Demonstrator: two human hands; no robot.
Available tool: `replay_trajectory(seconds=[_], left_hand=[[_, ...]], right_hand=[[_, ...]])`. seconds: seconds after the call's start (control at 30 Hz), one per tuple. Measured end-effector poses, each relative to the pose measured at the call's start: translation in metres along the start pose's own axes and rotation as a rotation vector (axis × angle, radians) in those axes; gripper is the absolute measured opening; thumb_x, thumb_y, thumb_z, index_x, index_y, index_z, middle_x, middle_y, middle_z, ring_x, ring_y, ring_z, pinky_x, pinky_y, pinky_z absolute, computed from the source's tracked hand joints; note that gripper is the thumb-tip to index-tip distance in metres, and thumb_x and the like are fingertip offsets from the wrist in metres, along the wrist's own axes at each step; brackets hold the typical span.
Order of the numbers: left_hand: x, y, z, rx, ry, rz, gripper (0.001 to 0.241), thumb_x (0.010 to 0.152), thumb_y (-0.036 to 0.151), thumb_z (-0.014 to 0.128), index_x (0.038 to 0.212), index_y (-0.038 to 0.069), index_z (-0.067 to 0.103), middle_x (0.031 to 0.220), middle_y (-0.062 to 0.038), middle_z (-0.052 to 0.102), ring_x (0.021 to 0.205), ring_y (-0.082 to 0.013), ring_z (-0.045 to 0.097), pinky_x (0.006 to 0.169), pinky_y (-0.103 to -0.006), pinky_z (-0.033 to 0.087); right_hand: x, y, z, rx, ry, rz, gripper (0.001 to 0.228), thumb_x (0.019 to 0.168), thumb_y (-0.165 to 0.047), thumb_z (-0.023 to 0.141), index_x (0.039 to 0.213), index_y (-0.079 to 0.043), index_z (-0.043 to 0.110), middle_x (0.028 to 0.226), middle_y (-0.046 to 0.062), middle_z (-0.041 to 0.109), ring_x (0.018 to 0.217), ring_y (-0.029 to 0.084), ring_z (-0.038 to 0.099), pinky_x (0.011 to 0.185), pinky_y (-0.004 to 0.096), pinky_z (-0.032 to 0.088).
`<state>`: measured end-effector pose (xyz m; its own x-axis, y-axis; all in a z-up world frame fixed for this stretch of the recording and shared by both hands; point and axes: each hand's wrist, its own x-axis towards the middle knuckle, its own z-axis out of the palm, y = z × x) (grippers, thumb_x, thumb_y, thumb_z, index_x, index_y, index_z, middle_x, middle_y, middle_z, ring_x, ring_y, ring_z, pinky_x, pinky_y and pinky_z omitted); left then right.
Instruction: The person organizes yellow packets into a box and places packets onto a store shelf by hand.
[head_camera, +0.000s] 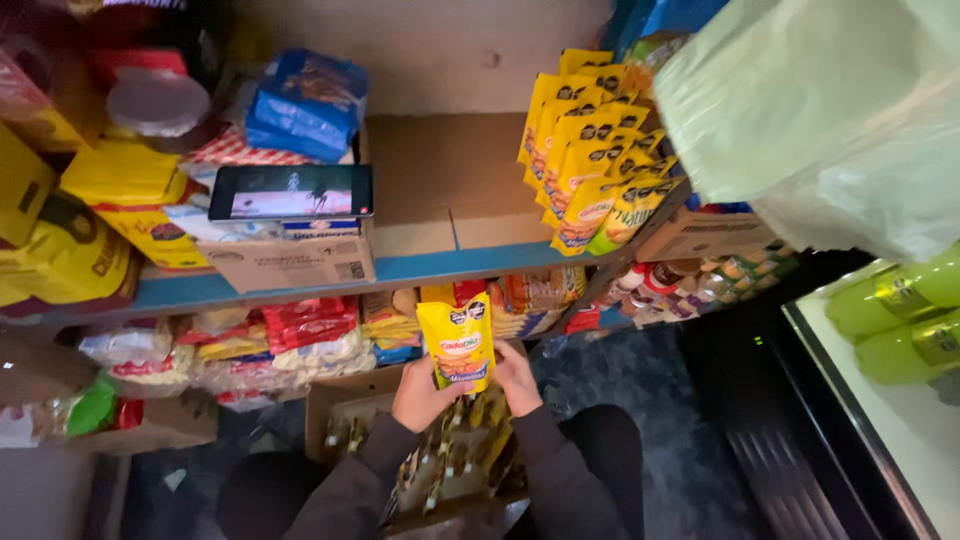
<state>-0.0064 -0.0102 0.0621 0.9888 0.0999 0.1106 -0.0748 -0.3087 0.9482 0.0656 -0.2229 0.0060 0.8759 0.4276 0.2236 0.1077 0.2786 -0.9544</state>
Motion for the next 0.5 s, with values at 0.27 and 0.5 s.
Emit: replay_trajectory(seconds=[0.27,0.5], left_hand=[[0.043,0.102,-0.017,0.162,0.101,0.043,0.053,0.080,0.024,0.099,0.125,0.008,0.078,0.121,-0.015,0.086,0.122,-0.0406,0.078,0.107,-0.0560,0.062],[0.168,0.096,-0.015,0.324,0.256,0.217,0.042,0.095,0.039,0.087,0.114,0.003,0.076,0.110,-0.018,0.085,0.089,-0.0390,0.081,0.073,-0.0485,0.058]], right_hand=[[0.011,0.038,-0.016,0.091,0.426,0.294,0.061,0.117,-0.059,0.049,0.127,-0.006,0.077,0.102,0.013,0.081,0.083,0.022,0.078,0.064,0.028,0.055],[0.014,-0.005,0.006,0.020,0.379,0.428,0.060,0.109,-0.057,0.057,0.121,-0.004,0.081,0.093,0.008,0.083,0.074,0.014,0.076,0.056,0.023,0.047]])
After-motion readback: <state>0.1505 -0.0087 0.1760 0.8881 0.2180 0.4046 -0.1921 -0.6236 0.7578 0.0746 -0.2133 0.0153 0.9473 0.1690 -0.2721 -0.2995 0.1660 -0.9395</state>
